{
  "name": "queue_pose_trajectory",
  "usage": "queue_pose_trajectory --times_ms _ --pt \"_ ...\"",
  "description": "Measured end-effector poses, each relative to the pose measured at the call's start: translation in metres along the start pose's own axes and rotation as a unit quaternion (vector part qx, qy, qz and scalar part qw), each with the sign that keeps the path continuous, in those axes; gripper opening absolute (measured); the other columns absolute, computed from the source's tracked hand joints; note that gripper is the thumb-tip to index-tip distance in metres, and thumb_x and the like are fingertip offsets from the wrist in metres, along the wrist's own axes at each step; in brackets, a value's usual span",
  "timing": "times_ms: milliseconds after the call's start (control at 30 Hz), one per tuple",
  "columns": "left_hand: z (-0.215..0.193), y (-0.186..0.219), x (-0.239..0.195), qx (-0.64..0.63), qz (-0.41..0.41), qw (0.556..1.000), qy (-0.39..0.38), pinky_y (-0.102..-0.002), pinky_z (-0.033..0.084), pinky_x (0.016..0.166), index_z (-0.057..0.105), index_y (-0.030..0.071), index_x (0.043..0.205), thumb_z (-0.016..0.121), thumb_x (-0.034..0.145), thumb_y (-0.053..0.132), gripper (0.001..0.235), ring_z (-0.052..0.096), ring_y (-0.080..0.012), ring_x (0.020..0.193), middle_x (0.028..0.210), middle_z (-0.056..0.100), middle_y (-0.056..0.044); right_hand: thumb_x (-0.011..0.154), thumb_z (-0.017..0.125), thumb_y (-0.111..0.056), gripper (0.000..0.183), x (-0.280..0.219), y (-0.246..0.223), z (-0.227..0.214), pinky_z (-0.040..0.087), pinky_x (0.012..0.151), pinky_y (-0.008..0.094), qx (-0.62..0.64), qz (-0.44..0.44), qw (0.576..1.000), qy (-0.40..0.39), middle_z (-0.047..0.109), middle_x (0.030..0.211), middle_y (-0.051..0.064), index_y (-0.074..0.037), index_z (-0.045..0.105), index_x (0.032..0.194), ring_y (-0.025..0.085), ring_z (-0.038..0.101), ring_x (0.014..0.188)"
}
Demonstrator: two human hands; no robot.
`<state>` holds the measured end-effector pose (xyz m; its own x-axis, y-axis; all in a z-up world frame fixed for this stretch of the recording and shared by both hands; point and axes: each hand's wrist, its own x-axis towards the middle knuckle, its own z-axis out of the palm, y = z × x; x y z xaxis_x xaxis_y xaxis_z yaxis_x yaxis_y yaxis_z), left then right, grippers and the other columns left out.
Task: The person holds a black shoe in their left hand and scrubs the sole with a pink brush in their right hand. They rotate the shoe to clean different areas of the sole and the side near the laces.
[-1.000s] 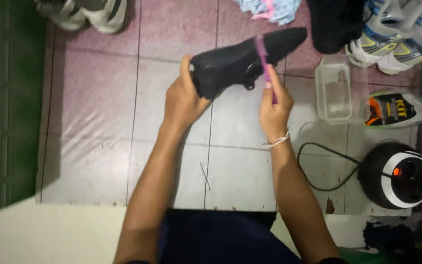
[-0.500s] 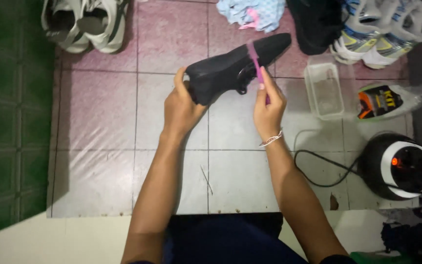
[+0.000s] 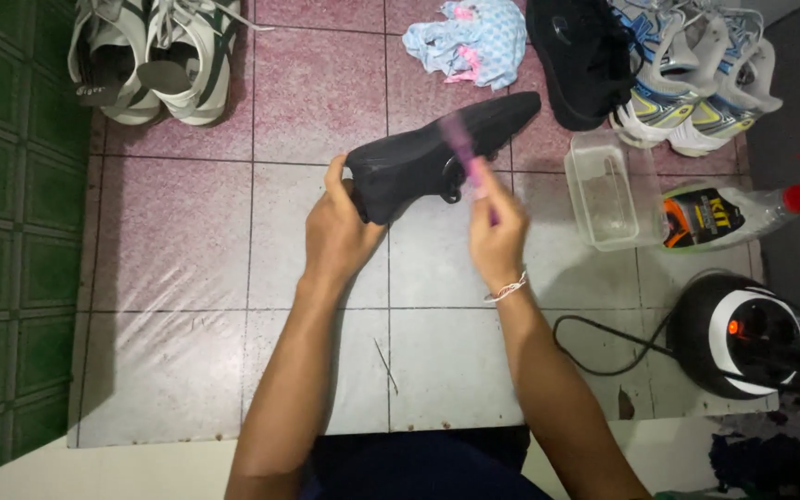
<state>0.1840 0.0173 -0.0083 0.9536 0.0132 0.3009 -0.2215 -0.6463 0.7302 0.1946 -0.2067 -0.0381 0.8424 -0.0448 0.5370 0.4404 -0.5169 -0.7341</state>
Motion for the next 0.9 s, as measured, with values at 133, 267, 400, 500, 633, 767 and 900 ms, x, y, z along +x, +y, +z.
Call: queue_pose_trajectory --times_ms 133,267,400,500,633,767,900 --pt "-0.002 0.002 0.002 0.007 0.003 1.0 0.002 -0.053 0.056 0.076 0.03 -0.005 0.147 0.081 0.085 0.018 0.083 0.072 -0.0441 0.085 0.093 0.074 -0.022 0.099 0.05 0.007 0.039 0.003 0.012 -0.005 0.046 0.106 0.044 -0.004 0.024 0.997 0.072 0.065 0.132 0.023 0.001 0.063 0.135 0.034 0.059 0.126" --pt "-0.004 0.008 0.002 0.01 -0.004 1.0 -0.003 -0.053 0.057 0.077 0.03 -0.005 0.147 0.081 0.084 0.014 0.083 0.072 -0.0441 0.087 0.094 0.074 -0.023 0.095 0.055 0.008 0.04 0.007 -0.002 -0.004 0.048 0.105 0.043 0.004 0.006 1.0 0.025 0.068 0.129 0.019 -0.002 0.067 0.132 0.033 0.063 0.123" --pt "-0.003 0.009 0.003 0.016 -0.009 1.0 -0.003 -0.054 0.056 0.077 0.03 -0.004 0.147 0.081 0.082 0.012 0.084 0.072 -0.045 0.086 0.094 0.074 -0.023 0.098 0.051 0.005 0.042 0.005 0.011 -0.006 0.047 0.105 0.044 -0.029 0.023 0.994 0.099 0.066 0.132 0.022 -0.002 0.063 0.137 0.034 0.061 0.125" --pt "-0.002 0.008 0.002 0.012 -0.014 1.0 0.001 -0.054 0.057 0.077 0.031 -0.005 0.147 0.082 0.081 0.01 0.084 0.072 -0.0446 0.087 0.095 0.074 -0.023 0.094 0.051 0.008 0.042 0.002 0.005 -0.001 0.048 0.103 0.043 0.014 0.026 0.999 0.042 0.069 0.127 0.02 -0.003 0.068 0.131 0.033 0.063 0.122" --pt "-0.001 0.009 0.003 0.016 -0.015 1.0 -0.005 -0.054 0.057 0.077 0.03 -0.005 0.147 0.081 0.082 0.01 0.084 0.072 -0.044 0.087 0.095 0.074 -0.023 0.095 0.053 0.008 0.043 0.004 0.01 -0.005 0.049 0.103 0.041 -0.04 0.014 0.995 0.086 0.069 0.129 0.018 -0.005 0.067 0.134 0.032 0.064 0.121" --pt "-0.003 0.008 0.003 0.009 -0.026 1.0 -0.008 -0.055 0.057 0.079 0.03 -0.008 0.147 0.081 0.083 0.012 0.084 0.072 -0.0446 0.089 0.097 0.074 -0.024 0.094 0.051 0.01 0.044 0.006 0.009 -0.005 0.048 0.103 0.046 0.001 0.007 0.999 0.046 0.066 0.131 0.023 -0.002 0.064 0.135 0.037 0.062 0.123" --pt "-0.002 0.005 0.002 0.009 -0.022 1.0 -0.001 -0.051 0.057 0.077 0.034 -0.008 0.144 0.081 0.085 0.017 0.08 0.072 -0.0409 0.087 0.095 0.074 -0.02 0.094 0.057 0.009 0.04 0.011 -0.007 -0.004 0.05 0.102 0.042 -0.003 -0.012 1.0 0.022 0.069 0.129 0.018 -0.003 0.068 0.131 0.033 0.066 0.12"
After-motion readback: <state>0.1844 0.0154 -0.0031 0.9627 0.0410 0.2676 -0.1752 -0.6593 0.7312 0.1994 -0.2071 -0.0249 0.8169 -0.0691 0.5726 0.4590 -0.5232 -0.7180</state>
